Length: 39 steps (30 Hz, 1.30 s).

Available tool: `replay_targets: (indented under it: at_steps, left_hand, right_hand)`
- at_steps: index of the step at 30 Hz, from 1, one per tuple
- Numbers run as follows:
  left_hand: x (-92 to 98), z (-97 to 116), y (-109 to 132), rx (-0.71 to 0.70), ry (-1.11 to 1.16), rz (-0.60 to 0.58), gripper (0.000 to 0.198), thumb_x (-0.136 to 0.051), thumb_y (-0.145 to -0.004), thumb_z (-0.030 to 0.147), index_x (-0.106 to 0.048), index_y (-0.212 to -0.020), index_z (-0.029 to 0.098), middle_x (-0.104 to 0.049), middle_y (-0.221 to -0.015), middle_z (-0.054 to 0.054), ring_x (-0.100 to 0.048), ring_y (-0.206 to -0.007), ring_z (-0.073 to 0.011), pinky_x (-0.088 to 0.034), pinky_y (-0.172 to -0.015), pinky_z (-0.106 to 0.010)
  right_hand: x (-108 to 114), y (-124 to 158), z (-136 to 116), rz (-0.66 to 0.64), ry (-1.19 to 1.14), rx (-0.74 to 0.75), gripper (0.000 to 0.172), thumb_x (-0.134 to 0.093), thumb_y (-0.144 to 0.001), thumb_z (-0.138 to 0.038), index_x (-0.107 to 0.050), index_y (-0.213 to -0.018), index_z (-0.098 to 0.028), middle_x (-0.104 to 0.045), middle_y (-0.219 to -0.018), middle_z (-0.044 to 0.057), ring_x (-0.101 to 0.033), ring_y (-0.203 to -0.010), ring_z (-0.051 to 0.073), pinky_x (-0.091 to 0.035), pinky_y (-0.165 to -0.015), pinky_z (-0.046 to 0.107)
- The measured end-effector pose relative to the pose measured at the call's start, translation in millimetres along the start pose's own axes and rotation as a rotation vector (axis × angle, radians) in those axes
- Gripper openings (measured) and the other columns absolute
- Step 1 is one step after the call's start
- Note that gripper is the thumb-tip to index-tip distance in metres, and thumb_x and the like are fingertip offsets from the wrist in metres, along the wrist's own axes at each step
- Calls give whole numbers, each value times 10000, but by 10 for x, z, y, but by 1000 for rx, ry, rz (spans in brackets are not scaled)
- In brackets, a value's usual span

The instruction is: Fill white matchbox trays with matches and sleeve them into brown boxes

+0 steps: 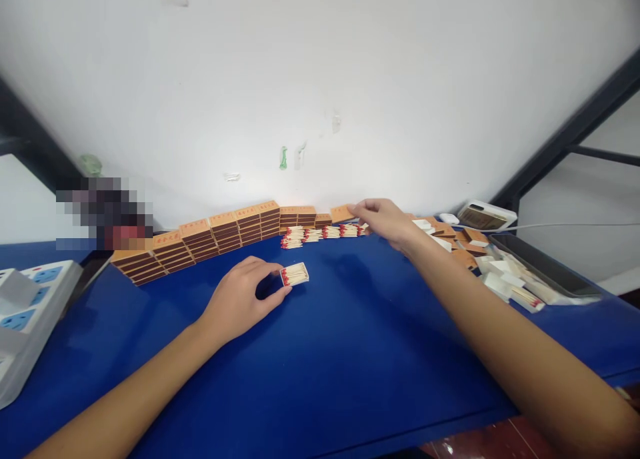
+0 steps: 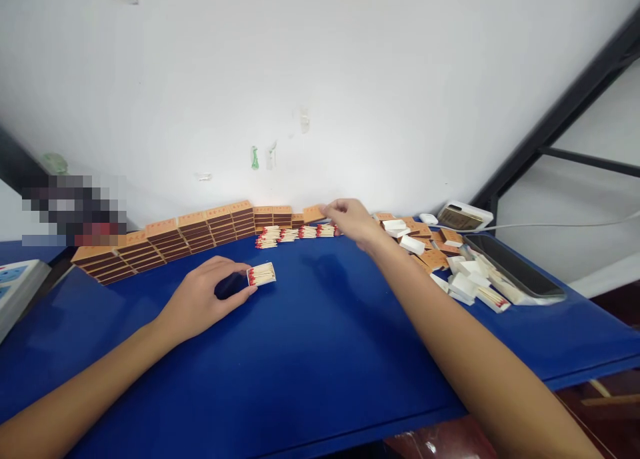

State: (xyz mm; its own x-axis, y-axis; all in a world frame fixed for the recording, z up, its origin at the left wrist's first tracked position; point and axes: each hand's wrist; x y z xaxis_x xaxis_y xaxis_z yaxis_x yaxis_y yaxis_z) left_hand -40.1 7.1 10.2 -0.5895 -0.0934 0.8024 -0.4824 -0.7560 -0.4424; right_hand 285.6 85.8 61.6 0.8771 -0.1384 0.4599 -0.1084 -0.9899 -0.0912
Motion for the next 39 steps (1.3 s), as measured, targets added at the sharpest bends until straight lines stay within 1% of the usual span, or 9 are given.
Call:
replay_targets:
  at_steps: [3, 5, 7, 10, 17, 24, 27, 32, 39]
  left_hand:
    - [-11, -16, 4, 20, 4, 56, 312, -702, -970, 442, -749, -1186, 222, -771, -1115, -86, -731, -1025, -260, -616, -934, -448]
    - [-22, -34, 5, 27, 10, 83, 322, -704, -970, 454, -752, -1194, 227, -776, -1112, -83, -743, -1014, -256, -623, -928, -438]
    - [-31, -50, 4, 29, 12, 96, 317, -706, -970, 460, -759, -1187, 234, -782, -1126, -80, -753, -1013, -255, -628, -931, -432]
    - [-39, -65, 5, 19, 17, 101, 304, -709, -973, 460, -766, -1172, 238, -789, -1160, -74, -759, -1042, -258, -630, -959, -433]
    - [-33, -39, 19, -1, 25, 110, 331, -732, -968, 450, -750, -1219, 235, -787, -1201, -64, -753, -1077, -246, -630, -989, -429]
    - [-17, -10, -2, -44, -1, 170, 269, -726, -976, 418, -755, -1167, 230, -799, -1183, -51, -765, -1081, -245, -627, -989, -401]
    - [-9, -9, -10, -47, 3, 171, 265, -727, -976, 411, -757, -1165, 229, -801, -1182, -49, -770, -1071, -242, -630, -980, -388]
    - [-2, -3, -9, -23, 33, 165, 306, -737, -970, 409, -748, -1212, 224, -793, -1210, -48, -771, -1076, -228, -627, -1007, -376]
    - [4, -24, -16, 0, 73, 145, 329, -749, -961, 420, -742, -1232, 233, -786, -1221, -39, -777, -1046, -208, -635, -1008, -361]
  right_hand:
    - [-174, 393, 8, -252, -151, -27, 479, -790, -838, -652, -665, -798, -191, -657, -728, 27, -554, -577, 127, -471, -510, 266]
    - [-312, 581, 23, -331, -212, -31, 490, -789, -831, -667, -668, -802, -193, -661, -711, 24, -558, -565, 124, -482, -490, 259]
    - [-422, 676, 47, -365, -244, -30, 482, -791, -835, -659, -677, -815, -192, -658, -702, 13, -549, -544, 112, -484, -484, 253]
    - [-497, 697, 89, -382, -278, -29, 474, -799, -833, -649, -691, -855, -187, -655, -704, -3, -552, -536, 104, -489, -492, 249]
    - [-467, 699, 105, -369, -240, -56, 480, -792, -839, -652, -677, -841, -185, -657, -695, -4, -558, -520, 99, -461, -484, 241]
    - [-485, 717, 118, -393, -298, -46, 478, -825, -809, -637, -675, -830, -184, -640, -700, -10, -558, -572, 103, -487, -510, 242]
    - [-488, 713, 123, -414, -296, -28, 476, -795, -837, -645, -670, -834, -186, -662, -719, 2, -577, -575, 107, -493, -505, 244]
    - [-487, 712, 126, -444, -324, -5, 489, -813, -817, -650, -667, -847, -184, -710, -813, 31, -627, -638, 124, -518, -506, 242]
    - [-474, 725, 143, -520, -296, 43, 503, -765, -856, -675, -641, -856, -188, -724, -827, 34, -634, -640, 117, -518, -514, 234]
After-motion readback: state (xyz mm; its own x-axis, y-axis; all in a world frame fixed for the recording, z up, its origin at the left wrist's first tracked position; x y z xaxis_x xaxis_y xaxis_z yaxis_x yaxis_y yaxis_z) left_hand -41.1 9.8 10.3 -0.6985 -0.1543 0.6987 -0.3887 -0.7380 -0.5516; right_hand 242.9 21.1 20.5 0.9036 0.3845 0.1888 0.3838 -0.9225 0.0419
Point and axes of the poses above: each hand's wrist, its own y-axis away from the middle knuckle, its own x-axis out of the back of the hand, z = x × y
